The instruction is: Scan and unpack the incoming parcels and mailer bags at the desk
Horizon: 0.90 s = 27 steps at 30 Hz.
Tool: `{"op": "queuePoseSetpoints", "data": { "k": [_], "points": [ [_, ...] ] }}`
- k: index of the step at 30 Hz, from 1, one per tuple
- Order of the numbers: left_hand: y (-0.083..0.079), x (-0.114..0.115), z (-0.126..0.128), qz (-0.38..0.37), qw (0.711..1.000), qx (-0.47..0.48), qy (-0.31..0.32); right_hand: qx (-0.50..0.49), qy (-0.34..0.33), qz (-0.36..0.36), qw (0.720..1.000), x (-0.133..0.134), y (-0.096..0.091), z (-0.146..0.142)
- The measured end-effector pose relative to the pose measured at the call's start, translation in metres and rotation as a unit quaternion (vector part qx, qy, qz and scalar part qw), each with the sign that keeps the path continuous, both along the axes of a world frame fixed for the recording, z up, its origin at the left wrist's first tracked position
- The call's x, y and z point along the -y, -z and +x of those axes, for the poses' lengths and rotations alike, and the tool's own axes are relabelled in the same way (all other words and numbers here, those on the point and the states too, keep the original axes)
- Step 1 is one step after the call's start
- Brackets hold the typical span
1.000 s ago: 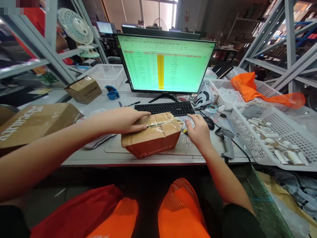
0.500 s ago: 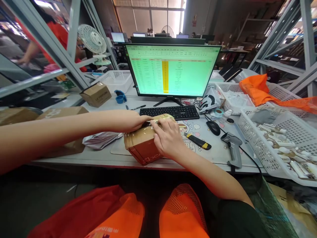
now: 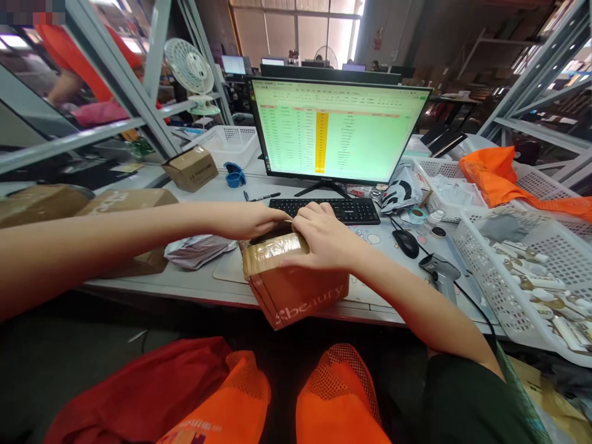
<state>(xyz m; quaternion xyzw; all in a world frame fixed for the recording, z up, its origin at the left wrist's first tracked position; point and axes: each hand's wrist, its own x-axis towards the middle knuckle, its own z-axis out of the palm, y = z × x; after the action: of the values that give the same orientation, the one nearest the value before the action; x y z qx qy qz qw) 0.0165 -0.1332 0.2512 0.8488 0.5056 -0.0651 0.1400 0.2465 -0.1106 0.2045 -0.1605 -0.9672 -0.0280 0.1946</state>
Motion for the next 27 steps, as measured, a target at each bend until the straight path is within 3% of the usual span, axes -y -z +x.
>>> {"op": "queuePoseSetpoints", "data": {
  "k": [5,11,14,17,19,22,24,27],
  "points": [
    [0.004,0.002,-0.003,-0.03,0.995,0.091,0.011,-0.11,-0.048,0.037,0.992,0.007,0.011,0.014],
    [0.019,-0.02,-0.024,-0.102,0.962,0.245,-0.057,-0.213,-0.08,0.22,0.948,0.032,0.028,0.042],
    [0.017,-0.029,-0.029,-0.112,0.967,0.223,-0.056,-0.25,-0.065,0.244,0.935,0.047,0.047,0.052],
    [0.009,-0.013,-0.02,0.005,0.989,0.125,-0.075,-0.259,-0.028,0.235,0.937,0.066,0.076,0.056],
    [0.009,0.015,-0.009,0.123,0.987,0.098,-0.023,-0.25,-0.006,0.207,0.946,0.079,0.087,0.061],
    [0.024,0.068,0.005,0.2,0.965,0.129,0.109,-0.19,-0.016,0.12,0.974,0.094,0.069,0.075],
    [0.045,0.092,0.01,0.205,0.96,0.146,0.124,-0.11,-0.008,0.038,0.993,0.094,0.038,0.082],
    [0.092,0.107,0.013,0.221,0.952,0.19,0.092,-0.01,0.143,-0.008,0.99,0.074,-0.009,0.076]
  ]
}}
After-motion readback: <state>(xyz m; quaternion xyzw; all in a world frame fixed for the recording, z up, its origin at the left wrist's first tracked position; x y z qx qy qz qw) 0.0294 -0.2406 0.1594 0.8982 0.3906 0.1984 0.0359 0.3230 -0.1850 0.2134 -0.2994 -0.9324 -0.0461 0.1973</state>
